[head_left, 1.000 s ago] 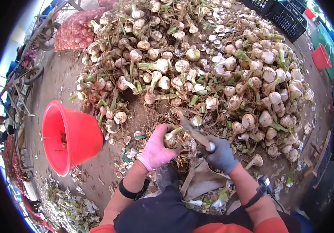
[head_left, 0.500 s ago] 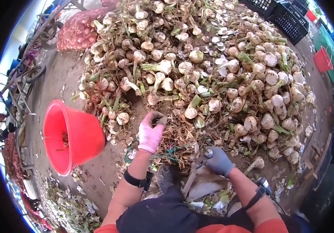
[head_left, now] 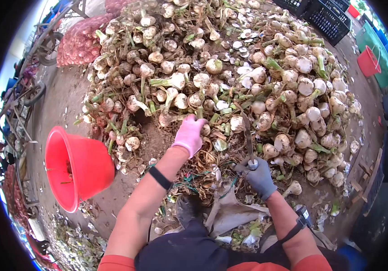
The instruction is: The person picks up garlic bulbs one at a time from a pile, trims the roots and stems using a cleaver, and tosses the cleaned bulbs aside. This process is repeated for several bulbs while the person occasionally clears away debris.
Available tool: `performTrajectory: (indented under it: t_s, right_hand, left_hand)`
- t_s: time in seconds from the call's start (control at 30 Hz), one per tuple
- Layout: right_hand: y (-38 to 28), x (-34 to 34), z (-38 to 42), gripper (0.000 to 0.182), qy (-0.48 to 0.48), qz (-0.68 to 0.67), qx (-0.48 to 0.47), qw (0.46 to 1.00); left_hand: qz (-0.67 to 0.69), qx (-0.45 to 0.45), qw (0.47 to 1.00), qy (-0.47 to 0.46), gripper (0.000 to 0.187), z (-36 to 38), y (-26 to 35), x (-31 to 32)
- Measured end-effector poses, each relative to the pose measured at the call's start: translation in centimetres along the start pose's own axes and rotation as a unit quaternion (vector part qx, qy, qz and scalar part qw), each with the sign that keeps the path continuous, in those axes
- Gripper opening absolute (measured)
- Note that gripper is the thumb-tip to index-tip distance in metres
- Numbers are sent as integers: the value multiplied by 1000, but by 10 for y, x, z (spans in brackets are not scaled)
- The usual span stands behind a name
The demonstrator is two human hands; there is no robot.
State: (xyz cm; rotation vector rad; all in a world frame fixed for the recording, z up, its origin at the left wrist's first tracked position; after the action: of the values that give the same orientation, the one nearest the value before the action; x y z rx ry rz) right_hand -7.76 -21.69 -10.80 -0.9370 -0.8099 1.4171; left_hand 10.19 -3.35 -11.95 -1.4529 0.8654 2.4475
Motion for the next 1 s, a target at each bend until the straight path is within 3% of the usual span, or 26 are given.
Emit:
performTrajectory:
  t_s: [0.03, 0.1, 0.13, 0.17, 0.23, 0.3, 0.4, 0.5, 0.57, 0.63, 0.67, 0.7, 0.77, 0.83, 0.9, 0.93, 1.0]
  right_hand:
    - [0, 0, 0, 14, 2, 10, -5, 1000]
    - [-1, 1, -1, 15, 0, 7, -15, 1000]
    - [-2, 1, -1, 16, -1, 7, -22, 1000]
    - [-7, 2, 0, 16, -2, 5, -21, 1000]
    - [-24, 6, 1, 18, -28, 71, -10, 997]
    - [-40, 10, 5, 19, -42, 83, -27, 995]
    - [-59, 16, 11, 21, -59, 111, -50, 991]
    - [-74, 21, 17, 20, -63, 137, -75, 986]
    - [-78, 23, 20, 18, -62, 150, -97, 982]
    - [-80, 25, 22, 20, -57, 240, -128, 961]
    - [-84, 25, 23, 20, -56, 240, -128, 961]
    - [-91, 26, 25, 24, -71, 280, -135, 948]
    - [-94, 29, 26, 28, -84, 319, -141, 933]
    - [-92, 32, 26, 28, -93, 342, -176, 919]
    - [-90, 34, 27, 26, -93, 354, -177, 914]
    - [-90, 35, 26, 25, -93, 366, -179, 908]
    - [-89, 36, 25, 18, -87, 364, -181, 910]
  left_hand:
    - [-2, 0, 1000, -1, 41, 8, 2, 0]
    - [142, -39, 988, 43, 45, 37, 17, -16]
    - [179, 44, 977, 107, 50, 44, 9, -6]
    - [178, 42, 977, 105, 50, 52, 10, -5]
    - [374, 30, 926, 46, 36, 69, 18, -11]
    - [309, 38, 947, 78, 34, 83, 27, -18]
    - [597, -19, 802, -8, 40, 97, 39, -26]
    - [640, -14, 767, -40, 44, 108, 51, -35]
    - [620, -27, 782, -55, 49, 111, 53, -40]
    - [459, 69, 885, -4, 52, 110, 44, -33]
    - [533, 96, 841, 7, 57, 106, 27, -11]
    - [533, 96, 841, 7, 57, 107, 26, -13]
    - [472, 102, 876, -19, 61, 109, 28, -20]
    - [477, 112, 871, -20, 65, 117, 43, -37]
    - [505, 120, 855, -6, 56, 121, 52, -46]
    - [433, 106, 895, 2, 60, 122, 52, -49]
    - [421, 112, 900, 2, 60, 125, 55, -48]
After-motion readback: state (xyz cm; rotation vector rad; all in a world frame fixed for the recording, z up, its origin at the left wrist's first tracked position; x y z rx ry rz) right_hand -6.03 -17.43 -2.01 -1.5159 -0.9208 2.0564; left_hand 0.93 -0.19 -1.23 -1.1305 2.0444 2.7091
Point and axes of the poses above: each hand's wrist, its own z-axis away from the middle knuckle, its own x-axis out of the palm, y = z × x, the point moved 1 cm from there along -z, towards the middle knuckle, and after that the axes turned 10 degrees about -y, right-handed, at the moved point
